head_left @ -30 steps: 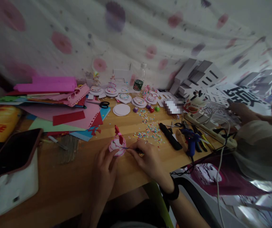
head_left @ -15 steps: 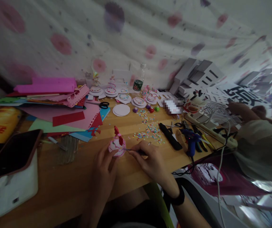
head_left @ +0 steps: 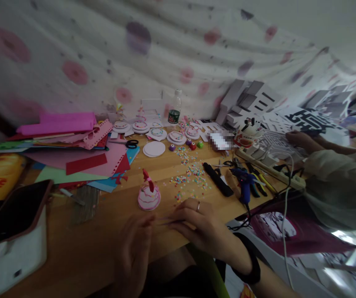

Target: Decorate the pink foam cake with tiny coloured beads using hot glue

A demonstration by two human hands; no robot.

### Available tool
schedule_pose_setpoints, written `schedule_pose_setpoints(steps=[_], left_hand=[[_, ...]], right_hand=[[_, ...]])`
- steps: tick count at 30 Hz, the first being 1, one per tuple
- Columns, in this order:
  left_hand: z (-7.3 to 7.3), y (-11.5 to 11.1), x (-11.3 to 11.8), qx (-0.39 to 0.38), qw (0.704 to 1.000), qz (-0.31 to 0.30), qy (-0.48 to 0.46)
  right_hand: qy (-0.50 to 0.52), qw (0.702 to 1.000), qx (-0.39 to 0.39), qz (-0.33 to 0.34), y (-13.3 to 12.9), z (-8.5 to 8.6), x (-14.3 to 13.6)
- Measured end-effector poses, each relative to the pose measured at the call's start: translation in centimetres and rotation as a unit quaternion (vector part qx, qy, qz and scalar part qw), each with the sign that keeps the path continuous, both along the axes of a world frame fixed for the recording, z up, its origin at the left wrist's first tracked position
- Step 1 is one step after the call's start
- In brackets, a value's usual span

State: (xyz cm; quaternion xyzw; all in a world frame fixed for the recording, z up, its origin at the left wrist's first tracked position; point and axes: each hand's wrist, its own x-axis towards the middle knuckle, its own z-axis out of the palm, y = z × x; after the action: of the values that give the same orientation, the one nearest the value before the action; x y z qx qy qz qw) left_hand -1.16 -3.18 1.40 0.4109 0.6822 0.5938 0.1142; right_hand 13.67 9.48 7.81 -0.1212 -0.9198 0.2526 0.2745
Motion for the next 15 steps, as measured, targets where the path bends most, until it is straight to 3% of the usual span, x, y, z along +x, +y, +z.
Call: schedule_pose_setpoints(steps=[2,6,9,11,13,15], left_hand=[[0.9,-0.2,1.3,-0.019,0.998,-0.031,-0.051],[2.3,-0.2,2.7,-0.050,0.991,-0.113,-0.053],[2.5,-0.4,2.3,-0.051,0.991,-0.100,-0.069],[2.3,-0.7,1.1,-0.041,0.995,-0.046,-0.078],[2.0,-1.1,-0.5,-0.046,0.996,0.011,-0.072],[1.5,-1.5,-2.2,-0.073,0.995,0.043,-0.042]], right_hand=[[-0.013,0.999,0.019,0.027,-0.3,0.4,0.4],[-0.049,0.997,0.013,0.062,-0.4,1.3,1.5],[-0.061,0.997,0.017,0.051,0.6,2.3,3.4],[-0.031,0.999,0.023,-0.005,2.0,3.0,5.3],[0.028,0.992,0.023,-0.124,4.1,3.4,7.6],[0.112,0.958,0.011,-0.263,6.5,3.4,10.1]])
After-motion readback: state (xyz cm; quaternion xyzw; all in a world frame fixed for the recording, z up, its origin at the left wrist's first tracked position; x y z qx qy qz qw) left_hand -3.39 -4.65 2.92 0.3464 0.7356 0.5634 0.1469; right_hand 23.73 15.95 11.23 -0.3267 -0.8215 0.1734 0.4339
